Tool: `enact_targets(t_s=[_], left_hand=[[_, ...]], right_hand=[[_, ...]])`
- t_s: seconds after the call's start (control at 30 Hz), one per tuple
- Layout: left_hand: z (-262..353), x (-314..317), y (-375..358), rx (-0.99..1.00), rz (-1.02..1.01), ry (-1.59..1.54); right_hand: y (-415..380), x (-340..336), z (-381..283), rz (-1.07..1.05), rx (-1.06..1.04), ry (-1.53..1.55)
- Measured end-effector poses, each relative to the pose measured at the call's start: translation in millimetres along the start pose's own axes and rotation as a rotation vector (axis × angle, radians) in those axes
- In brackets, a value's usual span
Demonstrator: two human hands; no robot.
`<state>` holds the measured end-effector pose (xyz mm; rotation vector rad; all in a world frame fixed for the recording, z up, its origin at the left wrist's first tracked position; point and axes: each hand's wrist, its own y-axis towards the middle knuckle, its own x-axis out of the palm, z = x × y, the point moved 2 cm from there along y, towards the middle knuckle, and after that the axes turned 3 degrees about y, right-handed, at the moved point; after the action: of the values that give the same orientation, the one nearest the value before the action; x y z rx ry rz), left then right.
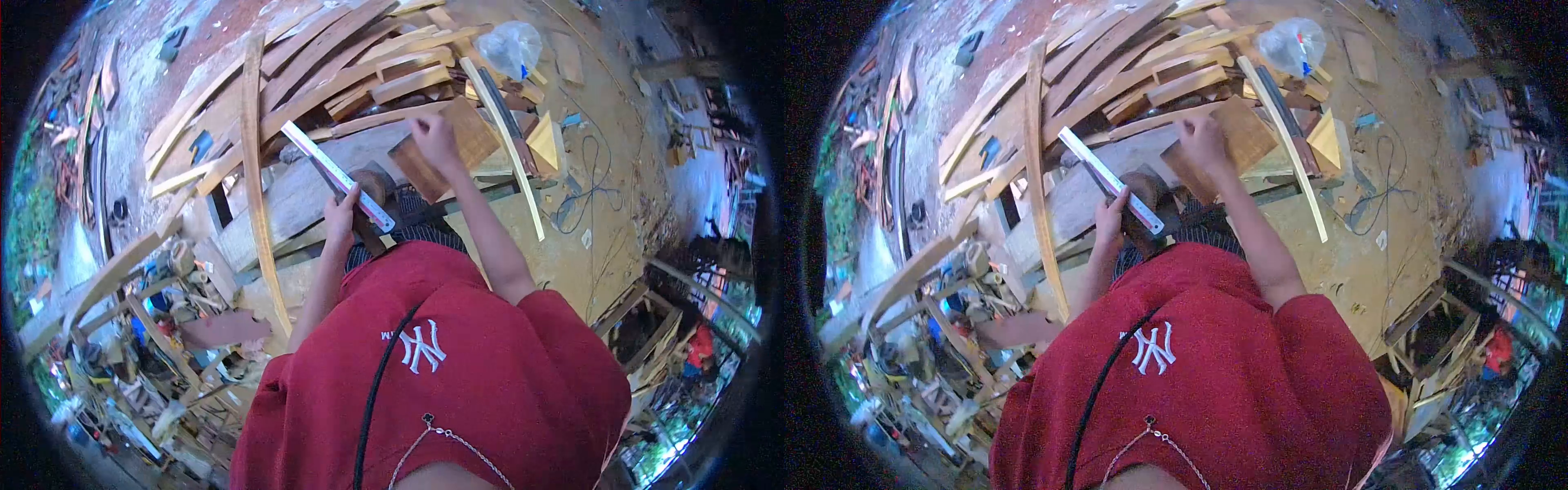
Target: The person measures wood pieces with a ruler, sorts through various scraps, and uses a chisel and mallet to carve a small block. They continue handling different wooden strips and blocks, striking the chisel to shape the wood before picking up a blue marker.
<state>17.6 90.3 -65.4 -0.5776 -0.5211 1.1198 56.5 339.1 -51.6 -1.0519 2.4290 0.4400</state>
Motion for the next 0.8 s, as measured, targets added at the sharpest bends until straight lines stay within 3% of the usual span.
enact_targets(t_s=[0.1,0.2,0.3,0.4,0.43,0.53,0.63,0.8], left_hand=[[-15,-26,3,0.02,0.085,-0.056],[-18,-43,-9,0.009,0.207,-0.113],[-29,-68,-15,0.025,0.306,-0.204],[-36,-86,-31,0.009,0.439,-0.303],[-47,-94,-29,0.035,0.447,-0.282],[-62,-104,-30,0.027,0.522,-0.289],[-64,-107,-33,0.034,0.509,-0.339],[-69,-114,-33,0.055,0.497,-0.347]], right_hand=[[60,27,32,-0.089,0.067,-0.091],[93,43,45,-0.358,0.198,-0.732],[114,68,96,-0.36,0.197,-0.714],[111,71,101,-0.333,0.094,-0.715],[112,73,103,-0.446,0.082,-0.801],[107,81,100,-0.44,-0.062,-0.936],[112,83,84,-0.51,0.028,-0.961],[114,81,88,-0.602,-0.089,-1.03]])
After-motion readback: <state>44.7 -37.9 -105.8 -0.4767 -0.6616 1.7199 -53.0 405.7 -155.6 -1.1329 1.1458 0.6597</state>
